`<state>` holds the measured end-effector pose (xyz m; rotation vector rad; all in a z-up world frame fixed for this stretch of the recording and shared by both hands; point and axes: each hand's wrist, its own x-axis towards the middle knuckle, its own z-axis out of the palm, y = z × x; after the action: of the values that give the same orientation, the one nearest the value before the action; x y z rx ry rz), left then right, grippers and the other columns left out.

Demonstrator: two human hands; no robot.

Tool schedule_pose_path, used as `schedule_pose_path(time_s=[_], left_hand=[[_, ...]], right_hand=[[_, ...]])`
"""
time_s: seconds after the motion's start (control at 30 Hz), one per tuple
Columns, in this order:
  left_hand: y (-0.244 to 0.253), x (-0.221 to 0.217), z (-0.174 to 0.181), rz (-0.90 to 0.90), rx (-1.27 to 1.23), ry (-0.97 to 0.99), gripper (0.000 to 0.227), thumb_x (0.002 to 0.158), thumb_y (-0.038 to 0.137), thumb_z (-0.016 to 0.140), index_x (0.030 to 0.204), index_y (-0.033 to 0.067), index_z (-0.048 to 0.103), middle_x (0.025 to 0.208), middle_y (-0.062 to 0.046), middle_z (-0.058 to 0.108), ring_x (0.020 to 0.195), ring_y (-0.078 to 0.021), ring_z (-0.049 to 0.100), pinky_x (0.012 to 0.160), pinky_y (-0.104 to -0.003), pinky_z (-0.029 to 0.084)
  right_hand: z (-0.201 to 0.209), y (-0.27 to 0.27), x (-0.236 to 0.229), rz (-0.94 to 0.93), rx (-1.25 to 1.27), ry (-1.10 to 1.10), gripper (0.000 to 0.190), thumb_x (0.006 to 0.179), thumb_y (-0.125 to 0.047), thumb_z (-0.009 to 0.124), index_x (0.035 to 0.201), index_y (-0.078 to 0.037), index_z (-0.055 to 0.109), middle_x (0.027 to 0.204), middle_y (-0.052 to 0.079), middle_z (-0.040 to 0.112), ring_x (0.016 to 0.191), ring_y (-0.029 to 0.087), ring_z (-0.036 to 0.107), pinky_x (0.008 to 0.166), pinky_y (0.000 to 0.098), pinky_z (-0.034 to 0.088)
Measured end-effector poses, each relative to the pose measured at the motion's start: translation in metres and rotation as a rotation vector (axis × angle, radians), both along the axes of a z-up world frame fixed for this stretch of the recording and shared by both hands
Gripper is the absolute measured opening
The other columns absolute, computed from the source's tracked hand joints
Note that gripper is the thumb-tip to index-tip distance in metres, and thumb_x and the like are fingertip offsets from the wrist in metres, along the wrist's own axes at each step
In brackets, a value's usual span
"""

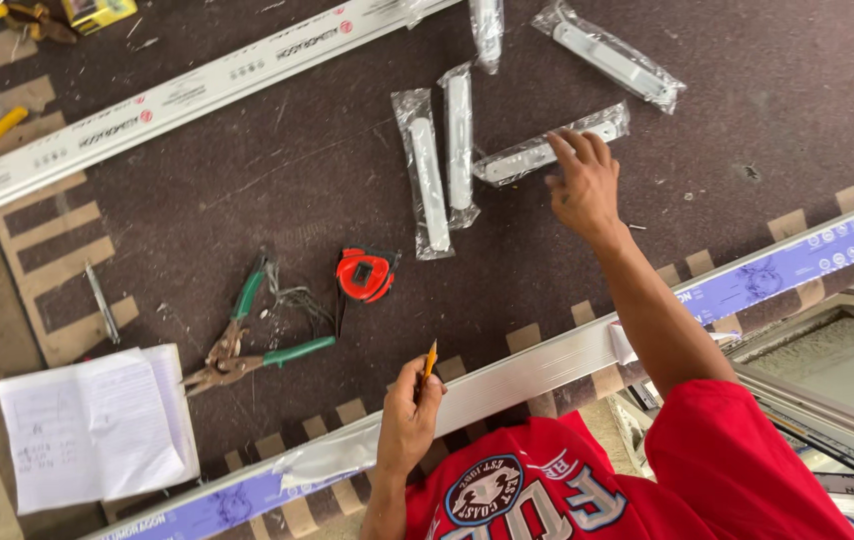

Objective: The person measures and marks a long aluminum profile using a tape measure and pencil. They then peel off protective film from the profile and handle several packaged aluminum handles, placing them on the workbench.

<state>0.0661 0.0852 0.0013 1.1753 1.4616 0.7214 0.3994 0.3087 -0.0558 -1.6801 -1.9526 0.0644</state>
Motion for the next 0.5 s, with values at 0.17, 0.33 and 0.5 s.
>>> schedule_pose_path(time_s=[0.17, 0.33, 0.5], left_hand=[[0.007, 0.007, -0.002, -0.002, -0.042, 0.069, 0.032, 0.098, 0.019, 0.06, 0.124, 0.0009, 0.062, 0.07, -0.006, 0.065, 0.062, -0.0092, 0.058, 0.057, -0.03, 0.049], [0.014, 0.006, -0.008, 0.018, 0.038, 0.093, 0.031, 0.099, 0.019, 0.059, 0.123, 0.0006, 0.062, 0.071, -0.006, 0.065, 0.063, -0.0097, 0.061, 0.058, -0.029, 0.05], [0.013, 0.005, -0.01, 0.031, 0.022, 0.08, 0.031, 0.1, 0.02, 0.058, 0.124, 0.0006, 0.062, 0.07, -0.007, 0.064, 0.062, -0.0112, 0.06, 0.057, -0.03, 0.048]], right_hand=[[0.001, 0.027, 0.005, 0.071, -0.151, -0.204, 0.05, 0.084, -0.017, 0.08, 0.133, -0.013, 0.069, 0.129, 0.012, 0.064, 0.127, 0.033, 0.054, 0.107, 0.0617, 0.033], [-0.005, 0.033, 0.0, 0.077, -0.394, 0.056, 0.035, 0.09, -0.021, 0.077, 0.119, -0.004, 0.066, 0.119, 0.017, 0.063, 0.099, 0.034, 0.067, 0.084, 0.0459, 0.056], [-0.014, 0.043, -0.001, 0.055, -0.277, 0.208, 0.041, 0.096, -0.015, 0.073, 0.132, 0.0, 0.062, 0.119, 0.022, 0.068, 0.099, 0.034, 0.07, 0.085, 0.0461, 0.057]])
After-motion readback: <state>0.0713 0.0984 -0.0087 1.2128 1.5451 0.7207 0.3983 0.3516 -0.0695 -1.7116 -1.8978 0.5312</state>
